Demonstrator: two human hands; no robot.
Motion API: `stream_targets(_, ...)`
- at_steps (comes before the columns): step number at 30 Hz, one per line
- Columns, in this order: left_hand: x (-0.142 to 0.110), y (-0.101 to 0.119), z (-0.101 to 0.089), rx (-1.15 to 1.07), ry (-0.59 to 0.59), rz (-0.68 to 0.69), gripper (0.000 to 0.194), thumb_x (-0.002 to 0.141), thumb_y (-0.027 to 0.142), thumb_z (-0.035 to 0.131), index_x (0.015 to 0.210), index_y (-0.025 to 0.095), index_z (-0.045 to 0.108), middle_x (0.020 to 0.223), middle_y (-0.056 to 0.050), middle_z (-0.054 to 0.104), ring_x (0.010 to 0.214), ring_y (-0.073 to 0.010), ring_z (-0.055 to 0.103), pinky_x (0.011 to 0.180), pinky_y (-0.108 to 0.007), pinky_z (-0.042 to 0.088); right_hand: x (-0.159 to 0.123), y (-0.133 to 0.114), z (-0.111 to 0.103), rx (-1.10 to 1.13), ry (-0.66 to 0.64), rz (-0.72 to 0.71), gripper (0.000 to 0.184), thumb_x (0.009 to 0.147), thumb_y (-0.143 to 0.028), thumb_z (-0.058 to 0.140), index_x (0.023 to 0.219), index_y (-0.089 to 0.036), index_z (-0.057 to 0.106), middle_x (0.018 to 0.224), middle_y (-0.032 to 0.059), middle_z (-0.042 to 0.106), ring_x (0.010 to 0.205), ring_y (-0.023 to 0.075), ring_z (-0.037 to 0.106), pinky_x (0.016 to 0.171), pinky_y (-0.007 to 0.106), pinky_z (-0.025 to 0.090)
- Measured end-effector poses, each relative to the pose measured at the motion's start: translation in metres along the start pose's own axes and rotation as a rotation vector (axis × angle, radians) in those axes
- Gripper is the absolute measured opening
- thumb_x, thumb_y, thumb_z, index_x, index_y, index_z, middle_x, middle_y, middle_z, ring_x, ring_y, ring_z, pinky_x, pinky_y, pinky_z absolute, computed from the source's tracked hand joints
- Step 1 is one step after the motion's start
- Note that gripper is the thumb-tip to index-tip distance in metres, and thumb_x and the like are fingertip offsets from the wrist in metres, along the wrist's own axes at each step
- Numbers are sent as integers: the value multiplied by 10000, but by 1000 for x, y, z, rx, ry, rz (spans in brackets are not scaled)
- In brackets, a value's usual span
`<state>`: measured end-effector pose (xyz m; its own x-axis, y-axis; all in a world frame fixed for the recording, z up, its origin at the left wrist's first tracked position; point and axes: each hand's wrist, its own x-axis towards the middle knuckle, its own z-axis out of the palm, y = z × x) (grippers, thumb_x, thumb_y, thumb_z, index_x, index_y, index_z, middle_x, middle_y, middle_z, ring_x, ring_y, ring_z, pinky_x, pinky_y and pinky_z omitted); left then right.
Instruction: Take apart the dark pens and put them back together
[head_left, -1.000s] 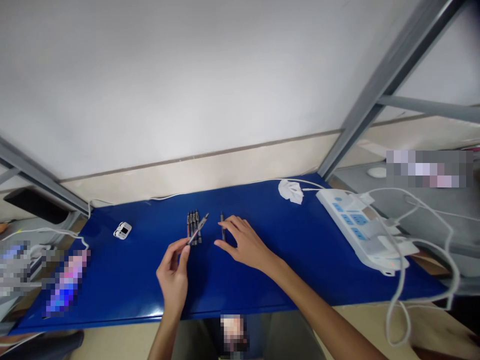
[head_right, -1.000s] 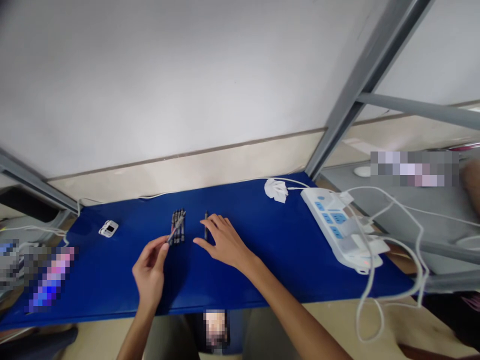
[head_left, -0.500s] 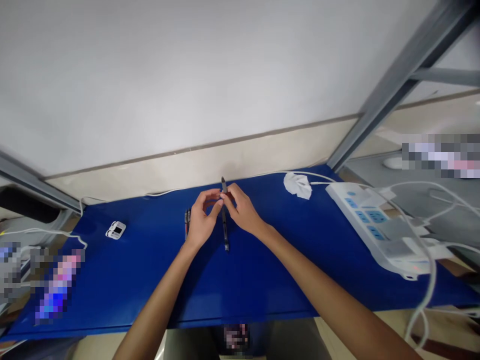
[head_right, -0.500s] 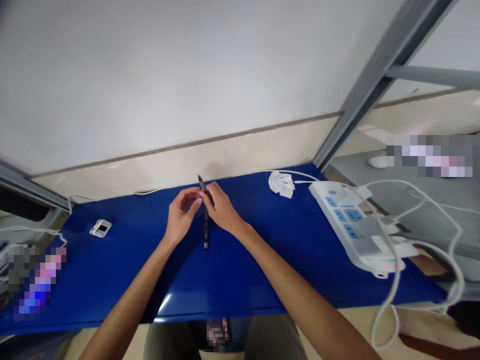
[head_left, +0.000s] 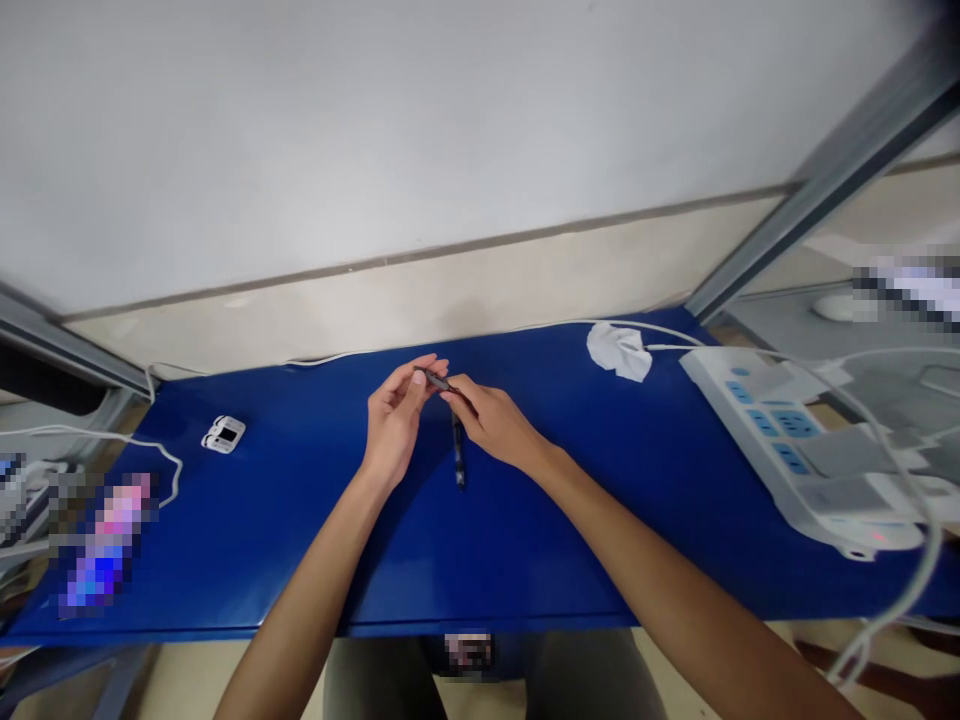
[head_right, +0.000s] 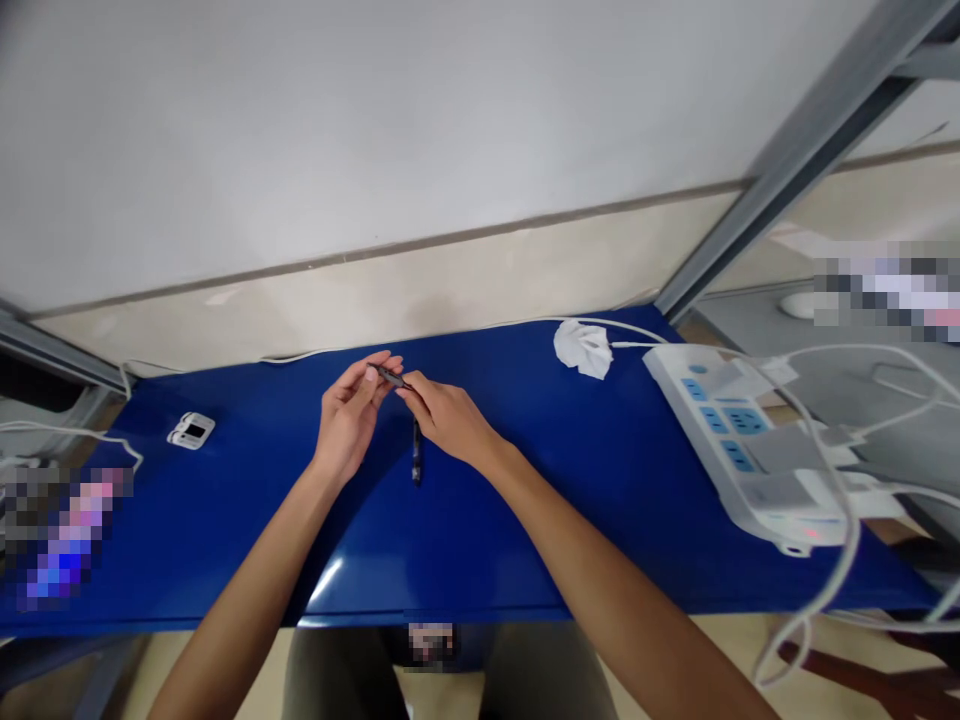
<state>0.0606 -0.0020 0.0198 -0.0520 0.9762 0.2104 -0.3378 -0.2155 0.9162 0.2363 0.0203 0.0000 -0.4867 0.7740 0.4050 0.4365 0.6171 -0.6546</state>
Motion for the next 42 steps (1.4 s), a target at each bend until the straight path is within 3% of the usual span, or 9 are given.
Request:
stream_targets(5, 0, 3, 1, 16, 2, 19, 346, 944, 483, 748, 1168, 221, 779, 1208, -123, 793, 1142, -265, 755, 1063, -474, 583, -2, -1, 2, -6, 20, 1, 258, 1131, -411, 397, 1209, -246, 580, 892, 45, 700, 721, 212, 649, 687, 306, 426)
stream_targets(10, 2, 2, -5, 107, 62, 29, 303, 923, 455, 776, 1071, 190, 787, 1089, -118, 813, 1003, -235, 773, 918, -397, 609, -3, -2, 7, 5, 7, -4, 249, 1136, -396, 388, 1193, -243, 577, 867, 35, 687, 702, 202, 637, 678, 299, 402)
stream_targets(16, 1, -3, -7, 216, 234, 70, 348, 844, 454, 856, 775, 193, 636, 698, 16, 689, 666, -121, 664, 792, -303, 568, -3, -2, 9, -12, -8, -29, 264, 1133, -418, 400, 1056, -242, 581, 805, 19, 659, 659, 181, 598, 653, 290, 387)
stream_targets(21, -2, -1, 1, 116, 58, 35, 346, 903, 457, 800, 1142, 225, 706, 1129, -95, 779, 1047, -210, 742, 923, -361, 580, -3, -2, 6, -30, 34, -3, 256, 1125, -425, 421, 1059, -243, 588, 808, 19, 670, 634, 174, 589, 632, 291, 381)
stream_targets(23, -3, 0, 2, 99, -2, 13, 352, 920, 452, 781, 1184, 226, 724, 1205, -119, 775, 1132, -239, 734, 992, -399, 569, -3, -2, 6, -60, 71, 4, 246, 1122, -424, 431, 1098, -242, 595, 800, 18, 669, 630, 175, 587, 637, 296, 381)
stream_targets(29, -1, -5, 0, 145, 95, 23, 274, 865, 440, 838, 983, 207, 758, 1041, -79, 776, 1000, -207, 749, 915, -356, 592, -4, -3, 6, -75, 89, 11, 280, 1120, -461, 425, 1039, -244, 582, 826, 23, 681, 667, 176, 603, 656, 295, 394)
stream_targets(31, -1, -6, -1, 162, 131, 22, 291, 849, 434, 854, 1014, 214, 759, 1025, -62, 762, 964, -187, 741, 896, -337, 594, -4, -4, 6, -78, 82, 17, 288, 1121, -464, 421, 1013, -244, 573, 833, 23, 680, 675, 176, 607, 657, 293, 390)
stream_targets(36, -3, -4, 0, 128, 15, -19, 330, 884, 430, 821, 1152, 246, 762, 1271, -106, 753, 1181, -250, 718, 1033, -421, 578, -3, -2, 5, -90, 90, 25, 267, 1126, -441, 412, 1050, -242, 573, 843, 23, 683, 674, 177, 608, 662, 300, 385)
stream_targets(42, -3, -5, 2, 105, 35, 15, 247, 877, 424, 827, 961, 215, 725, 1128, -93, 798, 1121, -250, 755, 1018, -430, 583, -2, -2, 3, -79, 92, 18, 315, 1135, -460, 366, 1061, -240, 579, 861, 38, 687, 725, 199, 627, 687, 316, 405)
